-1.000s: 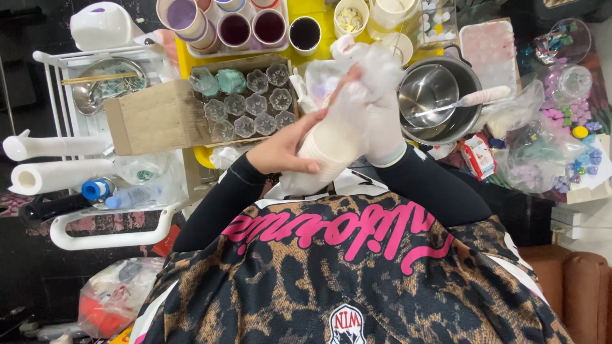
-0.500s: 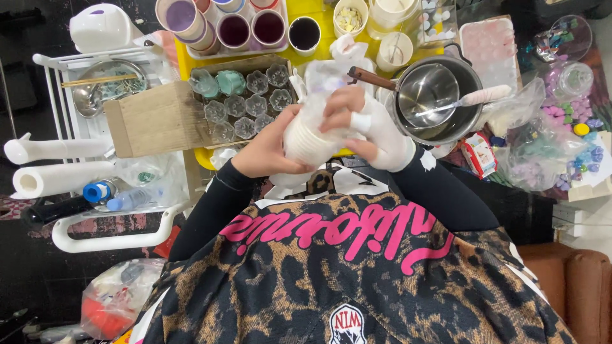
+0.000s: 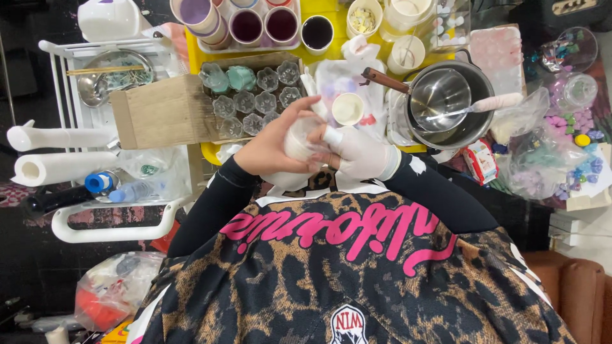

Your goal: The person wearing gloves works at a cluttered craft table, wiping and stacking paper cups, handling silicone flower molds, and pouring a white liquid from a cup into a small metal bowl. They then place teal flower-shaped wax pieces into a pot of hot liquid and reposition them with a thin stick.

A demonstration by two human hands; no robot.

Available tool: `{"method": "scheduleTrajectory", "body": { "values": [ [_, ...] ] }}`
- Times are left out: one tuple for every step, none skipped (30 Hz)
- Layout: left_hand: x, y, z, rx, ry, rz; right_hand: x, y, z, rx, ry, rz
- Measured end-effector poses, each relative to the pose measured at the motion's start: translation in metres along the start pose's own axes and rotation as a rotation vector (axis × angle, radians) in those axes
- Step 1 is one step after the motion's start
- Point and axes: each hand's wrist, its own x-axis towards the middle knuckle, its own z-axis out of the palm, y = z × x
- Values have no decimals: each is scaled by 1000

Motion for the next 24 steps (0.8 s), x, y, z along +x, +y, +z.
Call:
{"method": "scheduleTrajectory", "body": {
  "values": [
    [0, -9, -3, -1, 0, -1, 1, 2, 1, 1, 0, 1],
    [1, -17, -5, -90, 6, 36, 2, 4, 2, -30, 25, 24],
    [1, -26, -8, -180, 12, 74, 3, 6, 3, -60, 50, 47],
    [-1, -29, -11, -181, 13, 74, 4, 12, 5, -60, 49, 48],
    [-4, -30, -14, -256, 41, 70, 6, 17, 8, 72, 130, 74],
    [-7, -32, -17, -332, 69, 67, 8, 22, 10, 204, 210, 100],
    [-13, -34, -21, -331, 71, 69, 10, 26, 11, 203, 208, 98],
    [-18, -37, -26, -321, 79, -30, 12, 29, 12, 191, 295, 82],
    [-23, -39, -31, -311, 85, -130, 14, 33, 12, 177, 385, 66],
    [-29, -47, -33, -310, 86, -128, 14, 32, 16, 176, 384, 64],
    [-35, -56, -34, -259, 29, -156, 13, 30, 20, 218, 435, 61],
    [-41, -66, -35, -207, -28, -183, 13, 29, 25, 259, 487, 59],
    [-43, -63, -32, -206, -28, -183, 16, 27, 29, 259, 488, 58],
    [-44, -60, -29, -188, -43, -155, 20, 24, 33, 343, 529, 65],
    [-46, -57, -26, -172, -57, -127, 24, 22, 37, 428, 568, 73],
    [-47, -57, -25, -172, -56, -127, 28, 13, 33, 428, 567, 73],
    [-47, -58, -24, -223, -20, -151, 33, 4, 29, 341, 513, -17],
    [-48, -59, -24, -275, 15, -175, 38, -6, 25, 255, 457, -105],
    [-47, -58, -24, -274, 14, -174, 39, -1, 24, 254, 458, -105],
    [-47, -56, -24, -301, 30, -168, 39, 3, 23, 252, 376, -31],
    [-48, -55, -24, -330, 48, -164, 40, 8, 23, 251, 291, 42],
    [-48, -49, -22, -331, 49, -164, 43, 9, 25, 252, 290, 42],
    [-48, -43, -21, -306, 61, -123, 46, 11, 26, 185, 206, -60],
    [-48, -37, -20, -282, 74, -81, 49, 13, 27, 117, 121, -162]
  ]
}}
